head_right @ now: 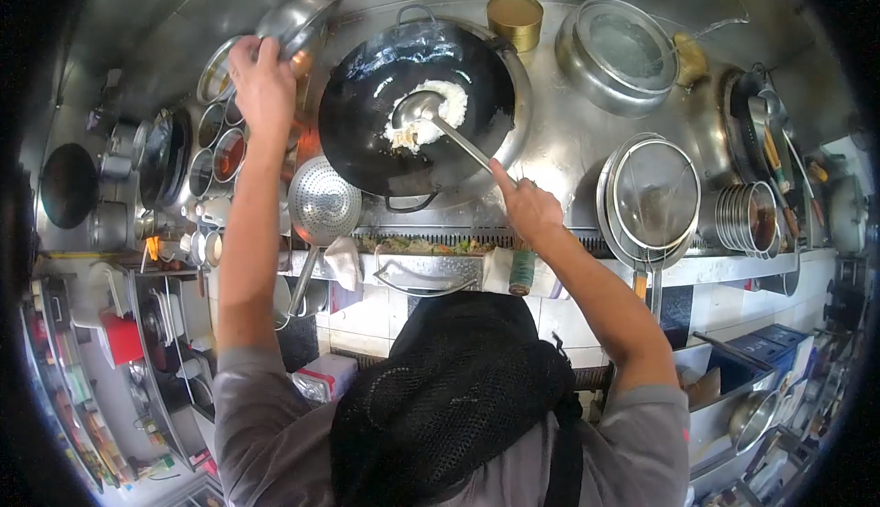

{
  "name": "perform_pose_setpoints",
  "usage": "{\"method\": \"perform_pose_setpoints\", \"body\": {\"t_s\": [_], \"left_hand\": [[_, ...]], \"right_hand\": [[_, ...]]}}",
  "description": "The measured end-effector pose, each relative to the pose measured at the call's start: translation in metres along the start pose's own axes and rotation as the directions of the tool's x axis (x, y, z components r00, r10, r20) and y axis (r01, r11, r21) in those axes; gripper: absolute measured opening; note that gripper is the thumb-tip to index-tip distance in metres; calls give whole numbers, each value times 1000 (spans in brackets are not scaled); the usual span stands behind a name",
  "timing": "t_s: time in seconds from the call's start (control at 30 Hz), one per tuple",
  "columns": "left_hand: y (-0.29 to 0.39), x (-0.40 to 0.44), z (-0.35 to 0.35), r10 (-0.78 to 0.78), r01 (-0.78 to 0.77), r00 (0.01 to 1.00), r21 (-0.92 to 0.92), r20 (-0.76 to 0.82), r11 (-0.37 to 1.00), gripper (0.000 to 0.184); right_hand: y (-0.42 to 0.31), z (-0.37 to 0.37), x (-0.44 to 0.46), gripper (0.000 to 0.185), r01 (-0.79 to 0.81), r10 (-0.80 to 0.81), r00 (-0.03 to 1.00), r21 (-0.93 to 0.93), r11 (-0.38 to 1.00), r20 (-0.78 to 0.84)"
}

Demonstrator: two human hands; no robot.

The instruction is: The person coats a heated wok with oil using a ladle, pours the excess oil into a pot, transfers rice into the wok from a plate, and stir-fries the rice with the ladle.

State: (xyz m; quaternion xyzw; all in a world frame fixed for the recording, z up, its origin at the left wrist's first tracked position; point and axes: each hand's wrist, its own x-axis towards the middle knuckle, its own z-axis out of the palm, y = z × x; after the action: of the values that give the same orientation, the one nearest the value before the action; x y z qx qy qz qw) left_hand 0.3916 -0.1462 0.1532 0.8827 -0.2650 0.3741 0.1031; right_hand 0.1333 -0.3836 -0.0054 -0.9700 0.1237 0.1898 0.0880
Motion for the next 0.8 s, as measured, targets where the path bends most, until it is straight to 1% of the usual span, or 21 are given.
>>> {"method": "perform_pose_setpoints", "body": {"t_s": [0.07, 0.1, 0.13, 0.2, 0.23, 0.27, 0.33, 0.37, 0.4, 0.43, 0.47, 0.5, 0.53, 0.57, 0.6, 0.63, 0.67, 0.7, 0.73, 0.77, 0.8], "left_hand": [[15, -34, 20, 74, -77, 997, 81, 32, 994, 22], [17, -65, 53, 189, -200, 968, 58, 166, 978, 21], [16, -96, 83, 291, -311, 909, 21, 298, 950, 21], [18, -108, 91, 64, -50, 970, -68, 234, 996, 20], [18, -101, 81, -65, 70, 980, -22, 187, 997, 19], [13, -93, 64, -108, 122, 989, -140, 105, 983, 23], [-10, -87, 37, -165, 154, 986, -213, -36, 965, 20], [-23, -92, 23, -238, 211, 968, -263, -75, 942, 20], [-35, -100, 8, -309, 262, 945, -314, -109, 912, 21], [-46, -109, -11, -312, 270, 941, -263, -132, 926, 20], [-58, -127, -26, -392, 353, 912, -262, -118, 898, 20], [-81, -155, -30, -474, 450, 875, -198, -99, 871, 20], [-94, -182, -38, -686, 646, 727, -328, -10, 689, 23], [-121, -225, -34, -778, 658, 628, -537, 4, 528, 24], [-103, -234, -74, -891, 626, 410, -770, 195, 120, 26], [-106, -262, -105, -913, 713, 347, -693, 213, 109, 31], [-110, -298, -128, -935, 643, 323, -759, 150, 101, 35], [-116, -341, -159, -957, 685, 232, -728, 175, 33, 37], [-110, -371, -190, -988, 712, 82, -701, 127, -31, 37], [-120, -435, -207, -999, 609, -41, -793, 6, -30, 38], [-111, -472, -241, -999, 660, -34, -751, -9, -15, 38]], "right_hand": [[8, -6, 4, 77, 27, -26, 999, 47, 999, -23], [9, -6, 3, 77, 55, -52, 998, 99, 994, -32], [10, -4, 1, 77, 75, -72, 997, 96, 993, -34], [14, -11, 5, 74, 65, -52, 994, 148, 987, -95], [13, -18, -1, 71, 52, -36, 994, 154, 987, -105], [11, -26, -10, 71, 61, -48, 995, 142, 988, -90], [3, -51, -23, 67, 36, -15, 991, 151, 988, -136], [-1, -61, -30, 67, 55, -38, 990, 126, 990, -134], [-6, -67, -41, 66, 17, -5, 993, 103, 995, -117], [-10, -70, -47, 64, -20, 28, 994, 77, 997, -102], [-10, -54, -37, 64, -4, 9, 995, 50, 999, -101], [-4, -21, -19, 63, 15, -15, 998, -7, 1000, -55], [0, -7, -8, 62, 34, -35, 999, -67, 997, -11], [-8, -14, -4, 62, 107, -108, 994, 57, 993, 30], [-7, -26, 6, 62, 120, -120, 992, 23, 993, 33], [-4, -37, 15, 62, 194, -194, 981, 148, 970, -14], [-6, -42, 14, 63, 263, -256, 965, 273, 926, -59], [-11, -44, -5, 59, 271, -229, 960, 318, 909, -162], [-14, -35, -27, 59, 275, -241, 959, 292, 916, -147], [-18, -27, -49, 56, 187, -152, 975, 232, 955, -160], [-21, -23, -57, 54, 100, -67, 980, 174, 980, -185]]}}
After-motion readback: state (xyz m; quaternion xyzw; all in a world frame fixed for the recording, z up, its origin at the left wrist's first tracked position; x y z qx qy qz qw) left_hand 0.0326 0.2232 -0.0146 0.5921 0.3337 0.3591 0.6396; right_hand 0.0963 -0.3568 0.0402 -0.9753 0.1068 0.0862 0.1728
